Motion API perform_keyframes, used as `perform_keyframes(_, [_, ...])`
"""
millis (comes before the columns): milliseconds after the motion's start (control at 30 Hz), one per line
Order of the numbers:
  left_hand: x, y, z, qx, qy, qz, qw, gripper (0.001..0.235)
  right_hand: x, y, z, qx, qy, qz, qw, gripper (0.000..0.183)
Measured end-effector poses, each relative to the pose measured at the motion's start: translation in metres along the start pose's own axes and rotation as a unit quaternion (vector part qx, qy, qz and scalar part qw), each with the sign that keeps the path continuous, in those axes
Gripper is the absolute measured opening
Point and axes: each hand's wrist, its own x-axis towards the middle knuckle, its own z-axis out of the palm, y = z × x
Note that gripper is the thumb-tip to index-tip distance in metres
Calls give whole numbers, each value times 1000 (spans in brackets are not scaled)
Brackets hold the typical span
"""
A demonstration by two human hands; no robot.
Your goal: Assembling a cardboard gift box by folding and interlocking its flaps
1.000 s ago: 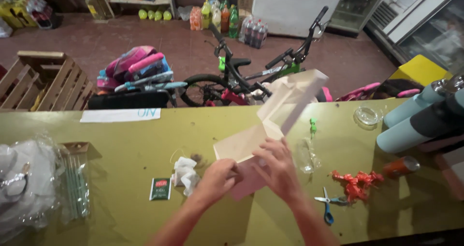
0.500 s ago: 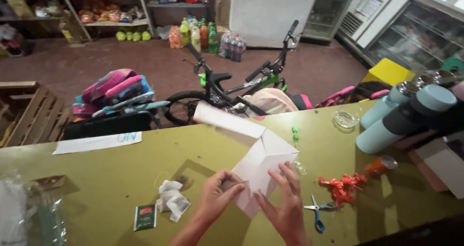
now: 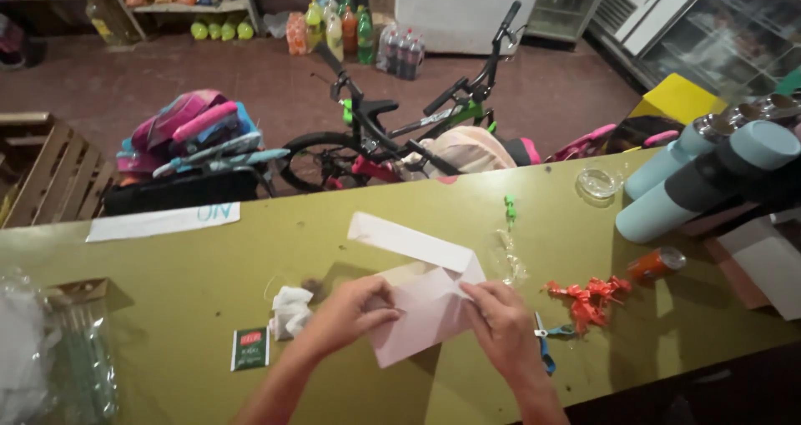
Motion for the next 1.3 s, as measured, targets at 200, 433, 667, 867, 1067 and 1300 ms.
perform_keyframes(200, [8,-12,-14,69,-107,7,992,16,2,34,21,-208,-45,-199,957,65])
perform_keyframes(433, [6,-27,-19,80,-121,19,989,20,44,-5,3,-328,-25,-267,906,59])
perform_keyframes(667, [5,-43,-15,143,-56,164,974,22,44,-12,-30,-374,27,-122,919,42])
perform_keyframes(867, [-1,-10,-29,372,44,277,885,14,22,-4,-32,-289,-82,-127,945,44])
perform_keyframes(1067, [-14,16,-58,472,135,412,767,15,-3,-15,-2,-137,-172,-93,971,59])
perform_keyframes(1300, [-30,26,-85,539,204,446,685,30,13,-43,27,-81,-40,-214,973,52])
